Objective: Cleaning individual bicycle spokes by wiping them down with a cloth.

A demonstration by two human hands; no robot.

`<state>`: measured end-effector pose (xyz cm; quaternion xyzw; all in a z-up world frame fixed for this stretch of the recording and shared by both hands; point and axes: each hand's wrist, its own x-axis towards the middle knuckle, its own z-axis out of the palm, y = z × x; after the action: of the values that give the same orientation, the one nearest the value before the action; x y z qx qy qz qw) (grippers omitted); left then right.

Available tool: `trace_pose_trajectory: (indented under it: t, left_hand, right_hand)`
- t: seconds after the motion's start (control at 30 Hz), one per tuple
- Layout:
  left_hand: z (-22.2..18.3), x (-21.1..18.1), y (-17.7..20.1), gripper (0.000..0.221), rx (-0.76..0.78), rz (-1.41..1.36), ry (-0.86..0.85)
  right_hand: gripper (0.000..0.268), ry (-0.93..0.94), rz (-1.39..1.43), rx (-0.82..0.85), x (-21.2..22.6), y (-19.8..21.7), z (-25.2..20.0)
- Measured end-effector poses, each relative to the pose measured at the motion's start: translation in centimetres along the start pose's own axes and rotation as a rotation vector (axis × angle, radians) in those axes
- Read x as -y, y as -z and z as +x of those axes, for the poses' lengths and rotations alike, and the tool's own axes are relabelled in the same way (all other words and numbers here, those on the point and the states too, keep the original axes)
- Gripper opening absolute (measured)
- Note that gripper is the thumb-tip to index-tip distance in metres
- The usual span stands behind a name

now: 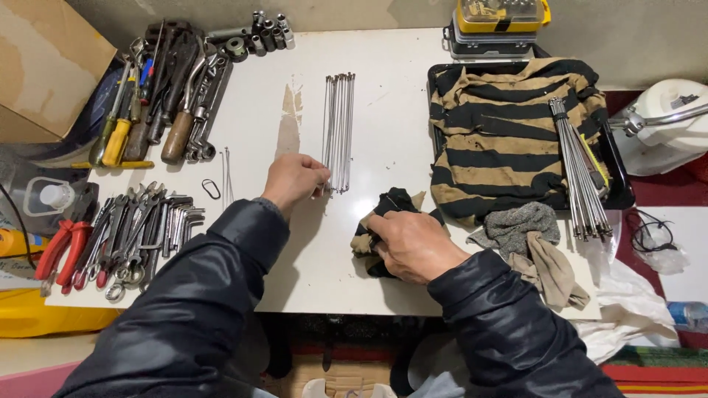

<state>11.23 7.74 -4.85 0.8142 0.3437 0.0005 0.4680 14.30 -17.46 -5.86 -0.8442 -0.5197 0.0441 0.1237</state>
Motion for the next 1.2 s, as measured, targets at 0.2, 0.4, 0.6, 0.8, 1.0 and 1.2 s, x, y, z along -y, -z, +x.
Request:
trace_pose_trajectory:
  t: [0.2, 0.4, 0.6, 0.8, 1.0, 1.2]
  left_hand:
    - [1.7, -0.5, -0.6, 0.015, -0.042, 0.089, -0.034]
    - [2.7, -0.9, -1.2, 0.022, -0.051, 0.206, -0.091]
    - [2.3, -1.2, -0.8, 0.034, -0.021, 0.334, -0.123]
    - [-3.1, -2.4, 1.5, 0.039, 0.105, 0.263, -0.011]
    - [-14.1, -7.1, 3.1, 0.036, 0.380, -0.237, -0.043]
    - [-25.5, -10.6, 3.2, 0.007, 0.891, -0.618, -0.358]
  right_hand:
    - [0.019, 0.002, 0.017, 0.106, 0.1, 1.4, 0.3]
    - [0.020, -0.020, 0.075, 0.120, -0.1, 1.0, 0.1]
    - [0.022, -0.065, 0.054, 0.124, 0.4, 1.6, -0.2]
    - [0.052, -0.036, 0.370, 0.343, 1.5, 8.0, 0.1]
    - [0.051, -0.175, 0.659, 0.075, -0.9, 9.7, -0.6]
    - [0.026, -0.557, 0.332, 0.001, -3.8, 10.3, -1.6]
